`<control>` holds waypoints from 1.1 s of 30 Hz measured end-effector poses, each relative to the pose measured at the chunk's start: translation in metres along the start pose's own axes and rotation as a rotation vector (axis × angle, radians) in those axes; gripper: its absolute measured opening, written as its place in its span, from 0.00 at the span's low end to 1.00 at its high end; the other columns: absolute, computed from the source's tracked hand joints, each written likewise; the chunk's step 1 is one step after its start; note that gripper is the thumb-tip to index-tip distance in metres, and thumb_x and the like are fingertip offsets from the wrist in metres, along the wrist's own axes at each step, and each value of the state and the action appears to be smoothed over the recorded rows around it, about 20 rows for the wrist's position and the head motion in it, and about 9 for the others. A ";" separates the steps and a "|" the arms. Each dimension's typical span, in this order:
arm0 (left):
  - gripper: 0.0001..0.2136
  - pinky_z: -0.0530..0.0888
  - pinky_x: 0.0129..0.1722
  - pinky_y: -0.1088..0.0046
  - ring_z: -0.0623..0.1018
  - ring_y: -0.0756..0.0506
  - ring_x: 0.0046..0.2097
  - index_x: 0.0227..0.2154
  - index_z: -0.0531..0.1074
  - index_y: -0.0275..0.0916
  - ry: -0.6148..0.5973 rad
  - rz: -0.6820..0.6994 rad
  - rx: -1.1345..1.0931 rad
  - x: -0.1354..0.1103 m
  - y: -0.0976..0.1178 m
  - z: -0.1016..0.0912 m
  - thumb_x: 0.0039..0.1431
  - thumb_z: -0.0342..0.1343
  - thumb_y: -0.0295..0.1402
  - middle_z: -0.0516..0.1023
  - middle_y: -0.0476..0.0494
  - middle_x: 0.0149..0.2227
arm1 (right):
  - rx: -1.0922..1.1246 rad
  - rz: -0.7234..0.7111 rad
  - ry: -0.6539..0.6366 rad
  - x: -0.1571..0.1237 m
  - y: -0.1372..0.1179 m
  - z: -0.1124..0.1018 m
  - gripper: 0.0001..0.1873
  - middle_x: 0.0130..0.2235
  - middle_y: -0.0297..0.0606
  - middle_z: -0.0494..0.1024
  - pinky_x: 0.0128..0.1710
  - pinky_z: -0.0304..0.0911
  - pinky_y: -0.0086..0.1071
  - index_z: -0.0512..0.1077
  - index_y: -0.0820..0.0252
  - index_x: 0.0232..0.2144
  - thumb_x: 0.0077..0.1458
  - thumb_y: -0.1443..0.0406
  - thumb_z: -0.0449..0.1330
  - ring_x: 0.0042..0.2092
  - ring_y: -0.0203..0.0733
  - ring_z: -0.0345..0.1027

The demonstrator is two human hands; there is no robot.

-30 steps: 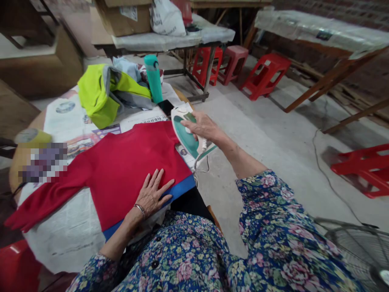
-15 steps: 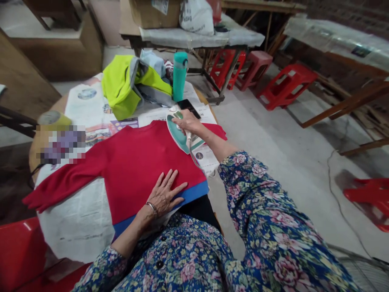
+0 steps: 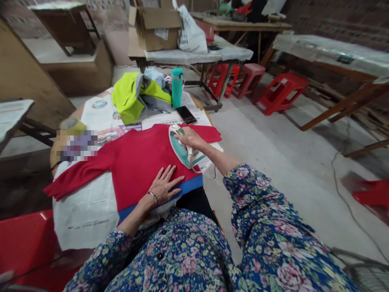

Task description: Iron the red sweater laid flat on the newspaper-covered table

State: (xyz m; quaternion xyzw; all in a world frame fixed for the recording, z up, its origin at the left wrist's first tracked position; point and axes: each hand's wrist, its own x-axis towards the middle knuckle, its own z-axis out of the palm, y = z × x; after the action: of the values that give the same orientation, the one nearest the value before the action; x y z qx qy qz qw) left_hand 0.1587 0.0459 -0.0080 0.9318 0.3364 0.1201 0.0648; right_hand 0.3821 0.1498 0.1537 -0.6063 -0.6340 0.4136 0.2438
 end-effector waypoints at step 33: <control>0.21 0.73 0.36 0.69 0.73 0.45 0.32 0.34 0.72 0.44 1.015 -0.991 -0.775 -0.042 0.006 -0.028 0.66 0.52 0.58 0.73 0.50 0.30 | 0.334 0.162 -0.063 -0.051 -0.052 0.119 0.18 0.22 0.24 0.70 0.19 0.57 0.25 0.64 0.55 0.32 0.72 0.56 0.64 0.17 0.32 0.63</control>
State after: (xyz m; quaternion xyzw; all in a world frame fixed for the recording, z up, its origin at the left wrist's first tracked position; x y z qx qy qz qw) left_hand 0.1240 0.0155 0.0123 0.4177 0.6331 0.5940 0.2681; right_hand 0.2635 0.0774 0.1419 -0.5931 -0.5130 0.5501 0.2870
